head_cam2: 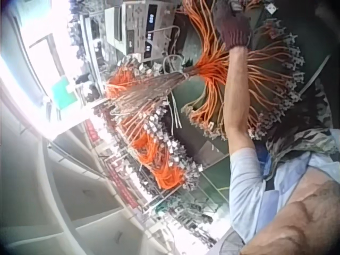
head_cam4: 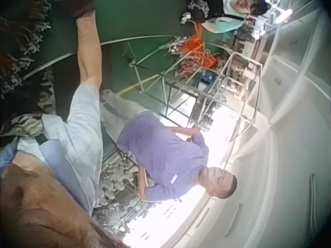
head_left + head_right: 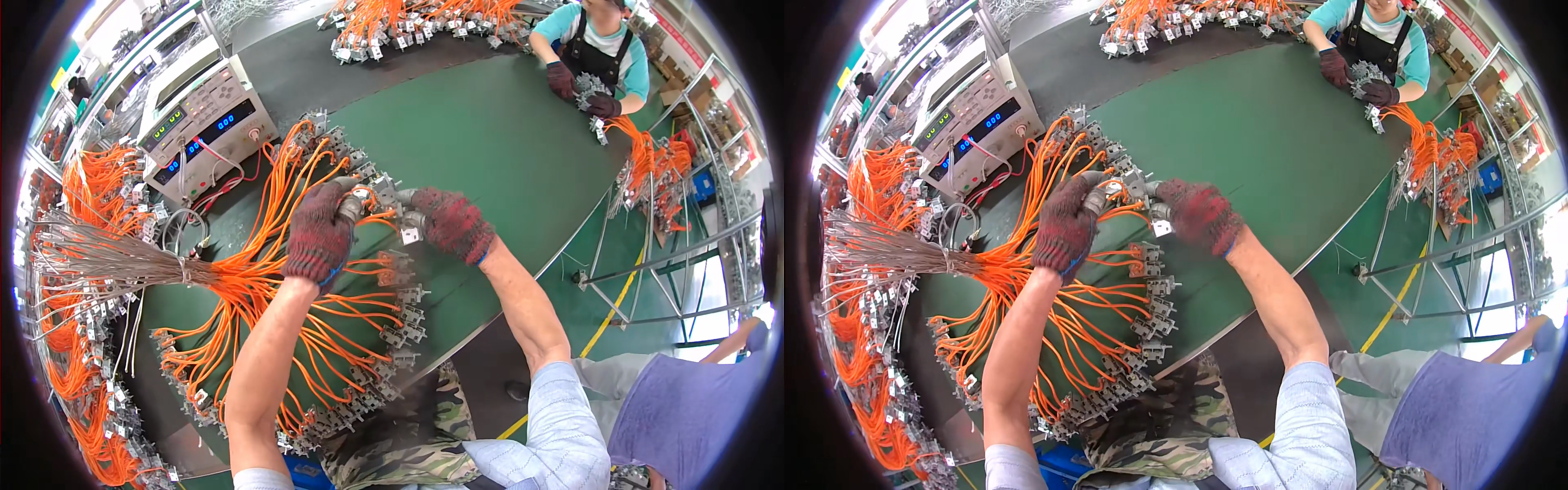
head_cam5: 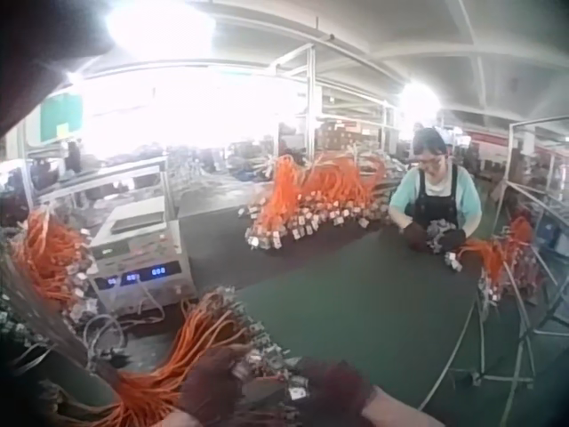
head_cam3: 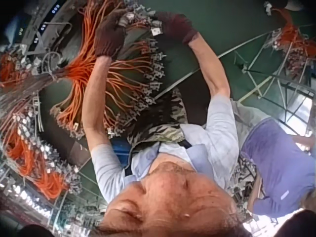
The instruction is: The recorder is testing multiple electronic wire harnesses using a specialized testing device on a factory assembly line.
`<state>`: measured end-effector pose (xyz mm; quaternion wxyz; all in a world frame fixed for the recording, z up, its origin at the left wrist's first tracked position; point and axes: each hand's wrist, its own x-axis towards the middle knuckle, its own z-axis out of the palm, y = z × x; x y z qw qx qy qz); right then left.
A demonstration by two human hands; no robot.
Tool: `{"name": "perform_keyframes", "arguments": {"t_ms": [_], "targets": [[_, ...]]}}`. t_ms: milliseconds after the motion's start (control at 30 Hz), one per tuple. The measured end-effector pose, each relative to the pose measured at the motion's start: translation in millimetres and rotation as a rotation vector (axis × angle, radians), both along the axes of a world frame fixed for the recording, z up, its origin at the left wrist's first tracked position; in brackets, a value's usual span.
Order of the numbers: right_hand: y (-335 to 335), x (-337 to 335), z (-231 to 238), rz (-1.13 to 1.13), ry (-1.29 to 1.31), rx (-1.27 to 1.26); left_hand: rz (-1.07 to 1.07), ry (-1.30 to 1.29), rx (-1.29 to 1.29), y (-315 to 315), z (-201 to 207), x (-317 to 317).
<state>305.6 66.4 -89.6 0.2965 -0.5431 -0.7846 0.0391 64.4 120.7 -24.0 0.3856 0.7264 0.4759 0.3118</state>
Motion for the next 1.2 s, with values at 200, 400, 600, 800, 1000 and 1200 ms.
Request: {"name": "perform_keyframes", "arguments": {"t_ms": [200, 400, 600, 800, 1000, 1200], "targets": [[12.9, 5.5, -12.3, 0.0, -0.229, 0.192, -0.101, 0.224, -0.096, 42.7, -11.0, 3.6], [-21.6, -6.6, -6.2, 0.072, -0.198, 0.196, -0.039, 0.475, 0.01, 44.6, -25.9, 18.5], [-30.2, -16.1, 33.4, 0.288, -0.238, 0.517, 0.144, 0.273, 0.034, 32.5, -58.8, 9.8], [2.8, -2.6, -2.0, 0.016, -0.179, 0.078, 0.425, -0.296, -0.348, 37.3, -65.0, 5.5], [3.2, 17.7, -1.8, 0.097, -0.158, -0.333, 0.262, 0.065, 0.098, 32.4, -84.3, 4.2], [15.6, 1.5, 58.9, -0.087, 0.006, -0.82, 0.305, 0.144, 0.045, 27.7, -80.6, 2.2]]}}
